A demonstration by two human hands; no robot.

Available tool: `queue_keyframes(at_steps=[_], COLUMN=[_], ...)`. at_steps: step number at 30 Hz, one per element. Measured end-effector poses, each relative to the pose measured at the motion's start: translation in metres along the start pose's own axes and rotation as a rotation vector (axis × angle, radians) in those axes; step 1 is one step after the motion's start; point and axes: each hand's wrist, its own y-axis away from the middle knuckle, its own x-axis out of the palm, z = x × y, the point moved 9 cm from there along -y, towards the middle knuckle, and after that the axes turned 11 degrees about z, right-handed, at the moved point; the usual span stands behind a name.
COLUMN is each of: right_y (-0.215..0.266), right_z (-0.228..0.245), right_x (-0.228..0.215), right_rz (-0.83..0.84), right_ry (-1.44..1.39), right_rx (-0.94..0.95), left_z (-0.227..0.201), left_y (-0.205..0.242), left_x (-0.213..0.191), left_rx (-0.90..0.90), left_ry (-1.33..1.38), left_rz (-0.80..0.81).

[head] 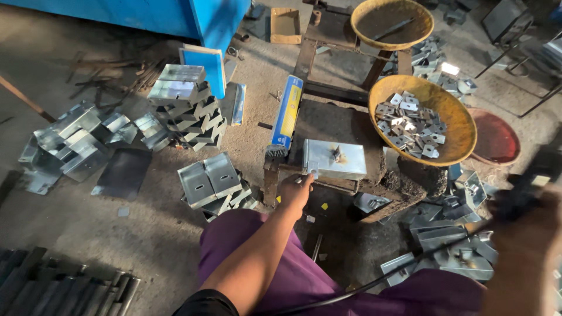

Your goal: The person joins metal plates and brackets using a welding rod and electrode holder. The person positions the metal components on a workbench, strikes an arc to weld them together, and then places the finished pieces into a collection of similar metal parts on the floor.

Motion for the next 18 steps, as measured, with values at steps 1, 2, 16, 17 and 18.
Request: queue_keyframes(at_steps=[1,2,16,17,18], right_y=[0.007,0.02,0.094,0.093,0.092], right_z=[-0.033,-0.062,-0.171,-0.173,-0.175], right_x=[0.038,0.065,0.251,0.251,0.25], right_rz=[0.122,0.098,0.302,0.306,0.308], right_ry=[-0.085,-0.002,1.053,1.07,1.086], right_rx=[0.06,0.111,0.426,0.423,0.42], left_z=[0.0,0.002,0.005,0.005,0.002], left_y=[0.0,0.002,0.007,0.008,0.01], left_x=[-0.001,0.0,0.007,0.006,0.005], left_rx=[-0.005,-0.012,-0.093,-0.133,-0.128], left_ry=[-0.006,-0.01,0.236,0.242,0.21], left_rz=[-0.003,-0.007,0.056,0.059,0.051])
